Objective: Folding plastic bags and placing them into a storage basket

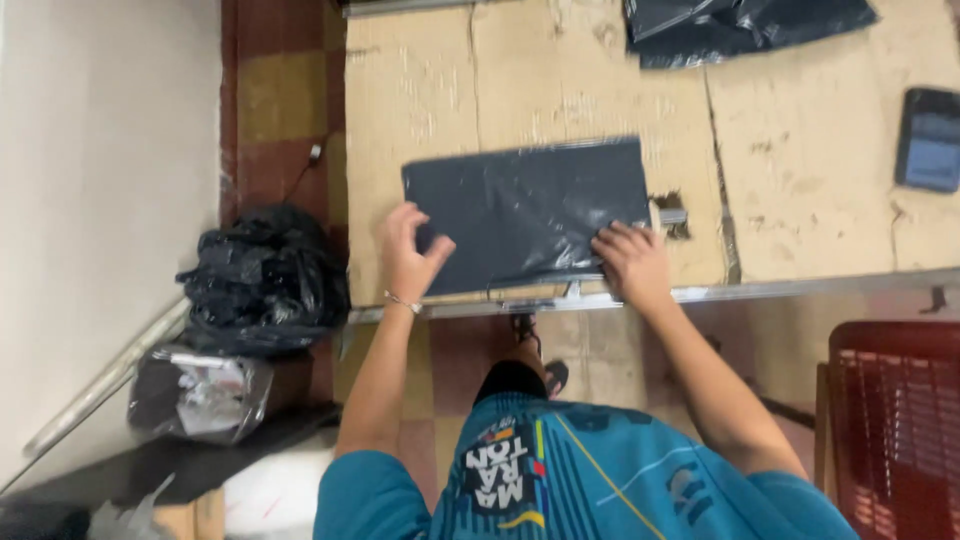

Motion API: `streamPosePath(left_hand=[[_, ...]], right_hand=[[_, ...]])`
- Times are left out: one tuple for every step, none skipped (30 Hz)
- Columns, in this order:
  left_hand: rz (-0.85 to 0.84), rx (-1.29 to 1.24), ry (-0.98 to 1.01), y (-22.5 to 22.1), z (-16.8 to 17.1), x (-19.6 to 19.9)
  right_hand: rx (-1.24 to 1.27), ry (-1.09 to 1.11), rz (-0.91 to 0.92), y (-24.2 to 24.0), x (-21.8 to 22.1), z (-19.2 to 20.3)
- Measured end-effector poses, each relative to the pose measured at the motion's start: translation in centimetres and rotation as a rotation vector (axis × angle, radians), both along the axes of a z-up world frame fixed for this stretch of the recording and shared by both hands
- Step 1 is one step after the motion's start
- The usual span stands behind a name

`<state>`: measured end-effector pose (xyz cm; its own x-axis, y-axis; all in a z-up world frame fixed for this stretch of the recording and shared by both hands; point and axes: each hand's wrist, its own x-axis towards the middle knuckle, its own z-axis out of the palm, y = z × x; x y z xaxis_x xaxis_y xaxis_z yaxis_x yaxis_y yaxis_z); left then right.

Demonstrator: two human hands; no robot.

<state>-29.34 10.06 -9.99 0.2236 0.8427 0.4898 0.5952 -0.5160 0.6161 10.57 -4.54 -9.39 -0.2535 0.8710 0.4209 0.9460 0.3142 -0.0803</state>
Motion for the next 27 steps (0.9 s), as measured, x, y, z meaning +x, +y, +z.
streamPosePath(left_hand=[[0.0,-0.005,0.011,-2.4,0.1,-0.2],[-0.11,0.098,0.277,-4.7,0.2,-0.5],[-0.221,0.213,0.537,-6.2,0.4,-0.4],[-0.223,0.219,0.542,-6.2,-0.7,-0.8],[-0.247,0.33,0.648,-6.0,-2.0,-1.1],[-0.27,0.442,0.753,-5.7,-3.2,-1.4],[-0.272,0.45,0.755,-5.5,-3.4,-1.3],[-0.322,0.493,0.754,-5.1,-3.6,-1.2],[-0.373,0.539,0.753,-4.4,-3.8,-1.0],[-0.375,0.551,0.754,-4.5,-4.2,-1.2],[-0.445,0.546,0.748,-4.2,-4.6,-1.0],[-0.514,0.54,0.743,-3.8,-5.1,-0.9],[-0.526,0.549,0.737,-3.5,-5.0,-0.1],[-0.59,0.481,0.742,-3.1,-5.0,0.7],[-0.656,0.399,0.749,-3.7,-5.1,1.0],[-0.671,0.394,0.746,-4.9,-2.5,2.4],[-0.822,0.166,0.795,-5.2,0.3,4.2],[-0.966,-0.07,0.839,-5.5,3.2,5.9],[-0.984,-0.057,0.841,-3.0,3.4,7.2],[-1.094,-0.273,0.6,-0.6,3.6,8.7],[-1.192,-0.498,0.354,1.3,3.6,10.2],[-1.22,-0.5,0.362,5.1,-0.3,10.1],[-1.199,-0.955,0.251,8.7,-4.5,10.7],[-1.128,-1.409,0.14,11.7,-8.8,11.9],[-1.158,-1.394,0.154,13.2,-10.6,12.3],[-1.25,-1.498,0.126,14.6,-12.4,12.8],[-1.329,-1.601,0.099,16.6,-13.8,13.0]], right_hand=[[-0.005,0.011,0.0,-0.5,-0.3,-0.5],[0.038,-0.022,-0.058,-1.0,-0.6,-0.9],[0.092,-0.062,-0.119,-0.8,-0.6,-1.0],[0.098,-0.057,-0.122,-1.0,-0.8,-1.2],[0.112,-0.053,-0.137,-1.1,-0.9,-1.3],[0.127,-0.049,-0.152,-1.1,-1.0,-1.4],[0.134,-0.048,-0.157,-1.4,-1.1,-1.5],[0.117,-0.044,-0.196,-1.7,-1.2,-1.6],[0.103,-0.04,-0.237,-1.8,-1.3,-1.7],[0.114,-0.039,-0.244,-2.3,-2.8,-1.2],[0.059,0.02,-0.173,-2.5,-3.9,-0.7],[0.006,0.079,-0.1,-2.6,-5.0,-0.2],[0.009,0.076,-0.115,-2.0,-7.4,0.2],[-0.065,0.114,-0.005,-1.3,-9.8,0.5],[-0.151,0.159,0.108,-1.3,-12.5,0.6],[-0.159,0.163,0.097,-2.1,-14.1,0.2],[-0.122,0.141,0.119,-2.0,-15.4,-0.2],[-0.085,0.117,0.141,-1.9,-16.6,-0.6],[-0.081,0.117,0.121,-2.0,-16.5,0.5],[-0.115,0.289,0.149,-2.3,-16.3,1.6],[-0.151,0.468,0.169,-3.1,-16.4,2.6],[-0.149,0.473,0.141,-4.1,-15.4,1.7],[-0.344,0.757,0.023,-4.8,-14.1,0.9],[-0.529,1.047,-0.097,-5.7,-12.9,0.3],[-0.506,1.04,-0.119,-7.1,-11.6,-4.1],[-0.57,1.338,-0.341,-8.4,-10.3,-8.3],[-0.62,1.638,-0.554,-9.2,-9.0,-12.6]])
